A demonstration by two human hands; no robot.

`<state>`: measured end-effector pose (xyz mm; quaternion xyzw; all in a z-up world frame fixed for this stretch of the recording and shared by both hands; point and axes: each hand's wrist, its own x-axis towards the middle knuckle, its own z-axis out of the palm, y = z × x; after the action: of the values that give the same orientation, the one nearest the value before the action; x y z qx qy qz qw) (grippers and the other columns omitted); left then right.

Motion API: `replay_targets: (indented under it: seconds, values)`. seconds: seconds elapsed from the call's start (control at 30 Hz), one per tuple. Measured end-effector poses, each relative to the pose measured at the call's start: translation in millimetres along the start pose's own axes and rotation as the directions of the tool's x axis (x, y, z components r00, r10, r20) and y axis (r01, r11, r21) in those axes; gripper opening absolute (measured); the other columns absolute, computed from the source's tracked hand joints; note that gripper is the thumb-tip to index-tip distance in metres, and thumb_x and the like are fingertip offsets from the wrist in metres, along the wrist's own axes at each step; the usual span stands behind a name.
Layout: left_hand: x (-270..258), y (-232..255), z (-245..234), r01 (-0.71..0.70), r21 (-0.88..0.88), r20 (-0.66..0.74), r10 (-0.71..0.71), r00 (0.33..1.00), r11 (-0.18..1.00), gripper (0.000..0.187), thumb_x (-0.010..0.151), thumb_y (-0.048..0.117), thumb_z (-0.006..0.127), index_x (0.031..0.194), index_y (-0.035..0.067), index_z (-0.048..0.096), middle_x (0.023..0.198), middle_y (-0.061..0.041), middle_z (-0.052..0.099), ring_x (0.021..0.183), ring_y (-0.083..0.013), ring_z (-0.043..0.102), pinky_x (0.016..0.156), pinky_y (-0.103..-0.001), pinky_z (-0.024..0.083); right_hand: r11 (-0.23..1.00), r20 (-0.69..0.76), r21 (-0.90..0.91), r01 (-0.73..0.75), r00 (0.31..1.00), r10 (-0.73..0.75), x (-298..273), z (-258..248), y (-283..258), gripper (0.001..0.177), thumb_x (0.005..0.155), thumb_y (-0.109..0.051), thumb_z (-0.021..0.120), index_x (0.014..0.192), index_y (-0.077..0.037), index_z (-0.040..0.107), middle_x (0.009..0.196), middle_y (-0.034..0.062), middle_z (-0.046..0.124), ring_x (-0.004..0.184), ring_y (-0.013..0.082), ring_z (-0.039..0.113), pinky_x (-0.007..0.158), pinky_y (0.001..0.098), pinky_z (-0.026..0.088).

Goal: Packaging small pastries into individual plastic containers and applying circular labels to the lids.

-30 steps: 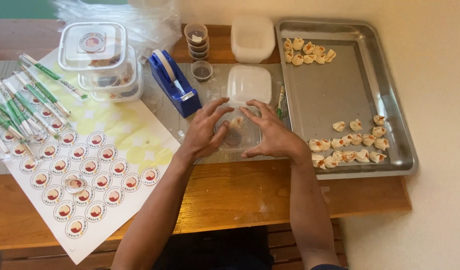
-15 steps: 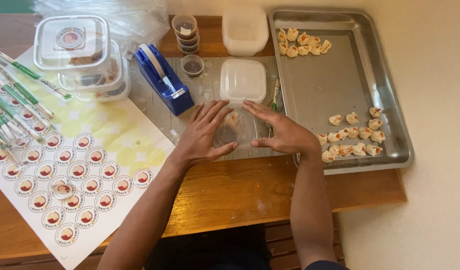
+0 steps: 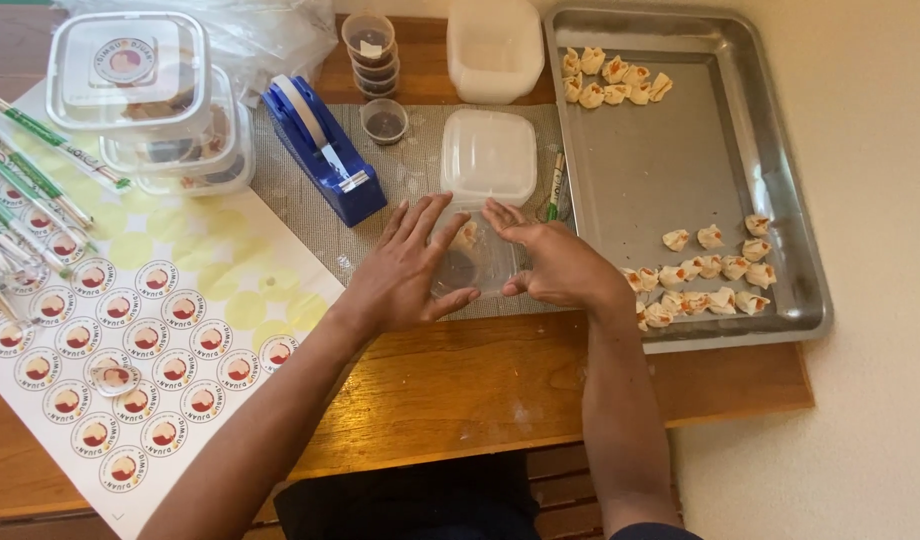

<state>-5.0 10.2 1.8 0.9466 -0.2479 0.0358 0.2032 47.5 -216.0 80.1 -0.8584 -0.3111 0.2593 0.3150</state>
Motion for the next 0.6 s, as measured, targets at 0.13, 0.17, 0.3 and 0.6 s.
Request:
replay_targets:
  seconds: [0.13,0.17,0.3,0.6]
  values:
    - [7,1,3,-0.029,0.052,-0.002,0.029,1.0,0.998,0.09,0.087,0.066,0.055,0.152,0.006,0.038,0.16,-0.028,0.031,0.153,-0.0423,0.027,0.125,-0.053,0.018,0.999,0.033,-0.027,-0.032,0.999,0.033,4,-5,-13,0.082,0.072,0.005,0.083,0.147,0.004,0.049,0.151,0.0293,0.046,0.145,0.052,0.032,0.121,0.0681,0.012]
    - [9,1,-1,-0.094,0.069,-0.026,0.096,0.995,0.993,0.087,0.089,0.065,0.054,0.148,0.003,0.042,0.162,-0.028,0.029,0.154,-0.0418,0.024,0.125,-0.052,0.019,0.997,0.046,-0.069,-0.025,0.999,0.029,6,-5,-14,0.083,0.072,0.005,0.083,0.147,0.006,0.047,0.152,0.0294,0.045,0.145,0.0512,0.032,0.121,0.066,0.014]
    - [13,-9,8,-0.187,0.016,-0.037,0.188,0.981,0.982,0.086,0.089,0.063,0.049,0.142,-0.003,0.046,0.158,-0.029,0.036,0.151,-0.0441,0.028,0.123,-0.056,0.023,0.991,0.108,-0.084,-0.1,0.988,0.109,2,-23,-61,0.076,0.079,0.012,0.073,0.147,0.013,0.041,0.151,0.0321,0.046,0.121,0.0505,0.06,0.1,0.0556,0.05]
    - [13,-15,16,-0.148,-0.306,-0.112,0.119,0.987,0.94,0.09,0.08,0.063,0.061,0.146,0.005,0.039,0.151,-0.025,0.045,0.147,-0.0469,0.032,0.119,-0.07,0.021,0.985,0.098,-0.017,-0.17,0.98,0.171,-4,-17,-57,0.095,0.078,-0.003,0.08,0.155,0.009,0.026,0.159,0.0334,0.031,0.145,0.0542,0.027,0.122,0.0662,0.013]
